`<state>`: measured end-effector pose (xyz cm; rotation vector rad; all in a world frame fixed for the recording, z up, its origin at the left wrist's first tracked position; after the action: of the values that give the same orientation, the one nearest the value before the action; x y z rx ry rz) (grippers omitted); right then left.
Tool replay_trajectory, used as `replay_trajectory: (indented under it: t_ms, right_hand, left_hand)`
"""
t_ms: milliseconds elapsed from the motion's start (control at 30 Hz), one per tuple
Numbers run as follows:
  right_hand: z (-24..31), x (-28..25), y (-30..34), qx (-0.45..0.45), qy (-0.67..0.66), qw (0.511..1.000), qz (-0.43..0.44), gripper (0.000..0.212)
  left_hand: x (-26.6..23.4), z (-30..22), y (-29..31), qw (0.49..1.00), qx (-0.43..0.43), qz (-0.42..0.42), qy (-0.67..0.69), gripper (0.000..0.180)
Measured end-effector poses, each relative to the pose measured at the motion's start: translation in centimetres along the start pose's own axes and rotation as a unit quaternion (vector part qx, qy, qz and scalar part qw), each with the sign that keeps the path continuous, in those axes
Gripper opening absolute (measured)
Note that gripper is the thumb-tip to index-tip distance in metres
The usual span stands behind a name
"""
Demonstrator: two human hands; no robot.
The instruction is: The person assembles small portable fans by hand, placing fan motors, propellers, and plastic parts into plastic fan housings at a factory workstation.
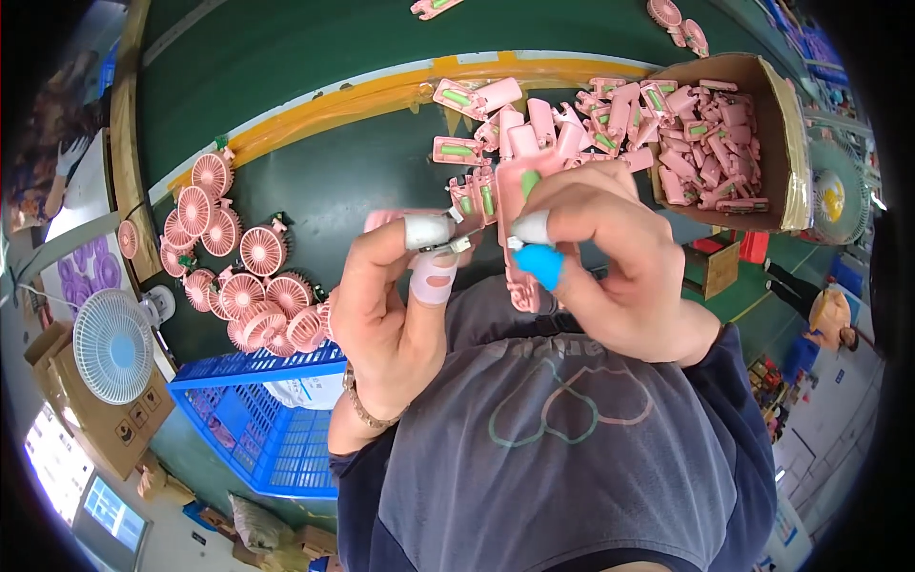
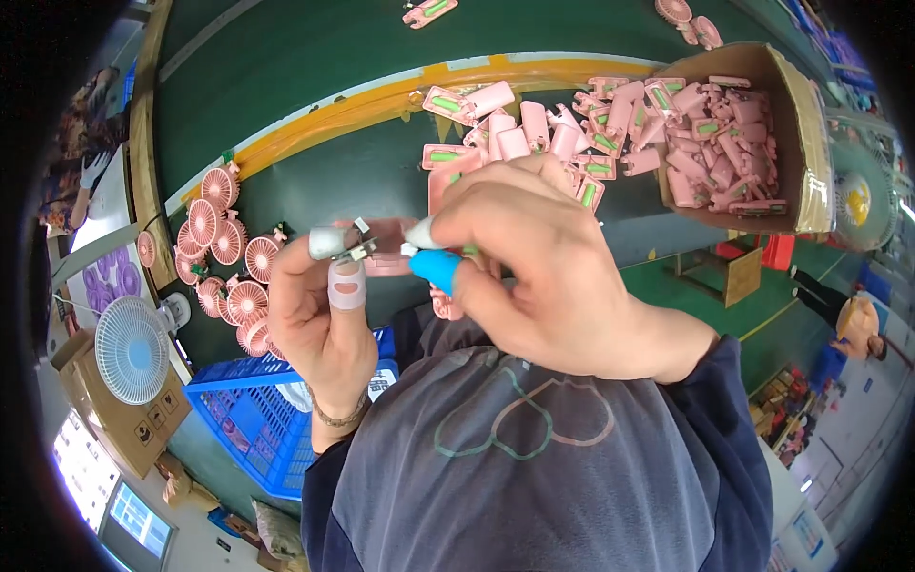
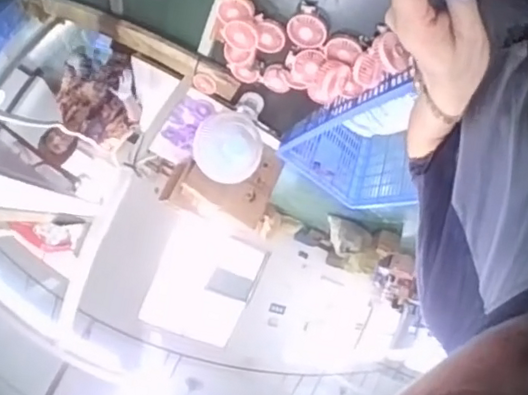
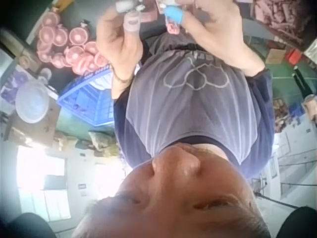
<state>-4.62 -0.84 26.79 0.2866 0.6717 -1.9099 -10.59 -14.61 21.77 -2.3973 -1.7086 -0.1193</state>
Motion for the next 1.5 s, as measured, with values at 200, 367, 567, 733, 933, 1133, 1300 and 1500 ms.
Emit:
replay_trajectory:
  t_ms: [200, 367, 567, 733, 933, 1133, 1300, 1500]
  right_hand:
    - [2.7, 0.3, 0.4, -0.170, 0.133, 0.974, -0.061, 0.020]
    - [3.0, 0.6, 0.3, -0.206, 0.179, 0.960, -0.060, 0.020]
    - [2.1, 0.9, -0.1, -0.170, 0.142, 0.975, -0.022, 0.022]
    - [-0.7, 1.6, -0.6, -0.010, -0.029, 0.999, 0.021, 0.010]
    - [-2.0, 2.2, -0.7, 0.048, -0.090, 0.994, 0.046, 0.011]
    - [-2.6, 2.5, -0.4, 0.052, -0.136, 0.989, 0.013, 0.011]
    - [-2.9, 2.9, -0.5, 0.074, -0.162, 0.984, 0.022, 0.013]
    - [-4.6, 4.4, -0.5, 0.150, -0.235, 0.957, 0.081, 0.015]
  left_hand:
    - [0.8, 0.4, 0.6, 0.998, -0.052, 0.026, -0.039, 0.016]
    - [0.7, 1.3, 0.7, 0.996, -0.083, 0.017, -0.014, 0.018]
    - [-0.1, 0.7, 0.0, 0.998, -0.032, -0.040, -0.037, 0.018]
    - [-0.2, 0.2, -0.2, 0.998, 0.010, -0.013, -0.059, 0.019]
    - [-0.4, -0.1, -0.7, 0.992, 0.051, 0.038, -0.106, 0.017]
    - [-0.1, -0.6, -1.6, 0.987, 0.083, 0.074, -0.117, 0.015]
    - [0.2, -1.7, -2.0, 0.968, 0.124, 0.102, -0.191, 0.015]
    - [0.1, -1.6, -2.4, 0.968, 0.121, 0.131, -0.175, 0.015]
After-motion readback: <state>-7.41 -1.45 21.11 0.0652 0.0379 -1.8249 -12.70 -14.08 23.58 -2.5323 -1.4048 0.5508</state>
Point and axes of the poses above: each hand's wrist, its own y-axis away from the middle knuckle, its own x-axis out of the palm, z = x × y, the point moved 9 cm from there along -y, towards the middle knuckle, and after that the axes turned 12 degrees about -z, right-handed, at the moved point
